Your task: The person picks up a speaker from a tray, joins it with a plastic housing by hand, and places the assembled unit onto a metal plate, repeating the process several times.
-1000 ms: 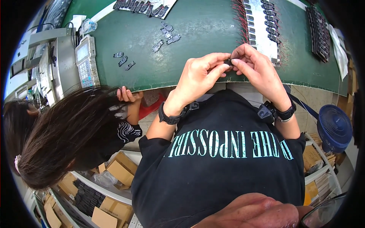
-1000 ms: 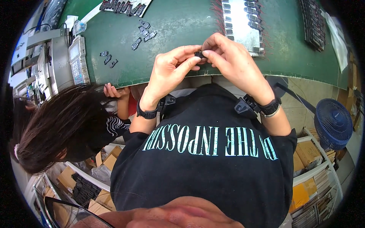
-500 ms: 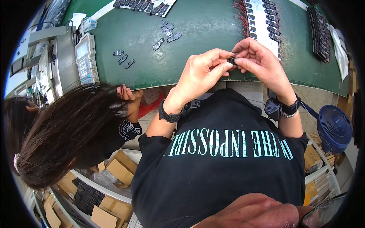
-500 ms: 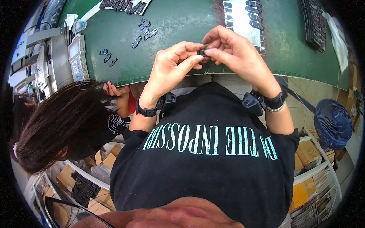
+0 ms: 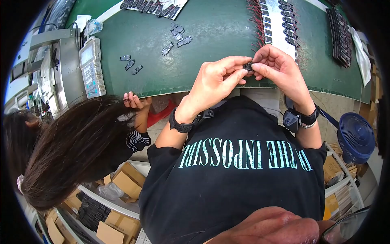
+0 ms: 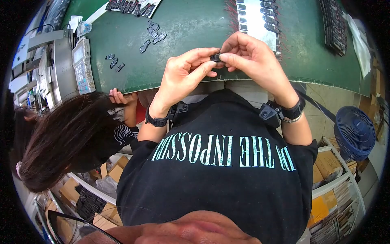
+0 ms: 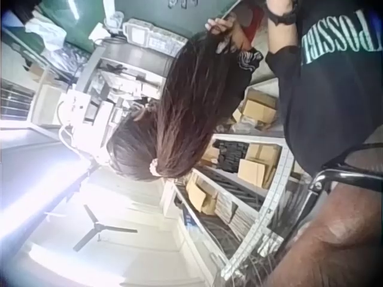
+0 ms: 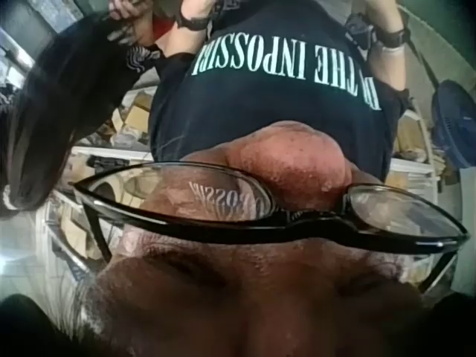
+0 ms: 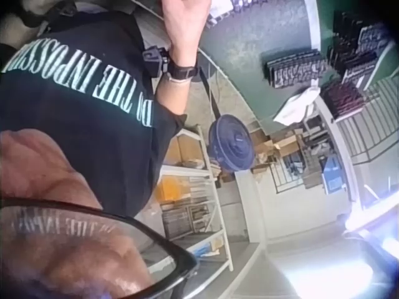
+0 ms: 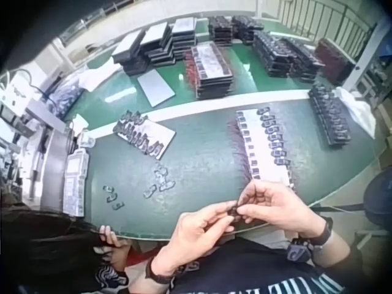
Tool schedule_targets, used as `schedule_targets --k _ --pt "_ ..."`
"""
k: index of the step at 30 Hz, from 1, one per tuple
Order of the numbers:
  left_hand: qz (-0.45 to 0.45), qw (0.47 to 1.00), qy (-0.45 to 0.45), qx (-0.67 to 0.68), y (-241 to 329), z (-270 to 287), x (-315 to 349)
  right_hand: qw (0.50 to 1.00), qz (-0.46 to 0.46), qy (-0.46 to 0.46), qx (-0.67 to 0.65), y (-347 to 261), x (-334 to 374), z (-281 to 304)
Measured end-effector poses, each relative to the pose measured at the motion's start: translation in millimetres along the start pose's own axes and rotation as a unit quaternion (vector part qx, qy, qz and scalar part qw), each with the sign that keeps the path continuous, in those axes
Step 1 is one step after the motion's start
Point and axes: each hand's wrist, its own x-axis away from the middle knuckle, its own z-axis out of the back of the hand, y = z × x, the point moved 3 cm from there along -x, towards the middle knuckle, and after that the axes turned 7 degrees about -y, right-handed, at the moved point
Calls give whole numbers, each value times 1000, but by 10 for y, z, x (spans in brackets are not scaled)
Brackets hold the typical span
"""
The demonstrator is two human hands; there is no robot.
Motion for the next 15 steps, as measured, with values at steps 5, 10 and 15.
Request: schedule_targets --k 5,10,15 --pt "0 1000 -3 15 18 -3 -5 1000 -15 -8 -26 2 13 17" --pt "22 999 -11 36 -4 12 -10 993 32 82 75 -47 77 -88" --pt "15 999 -2 38 -7 15 -20 942 129 94 296 -163 102 -106"
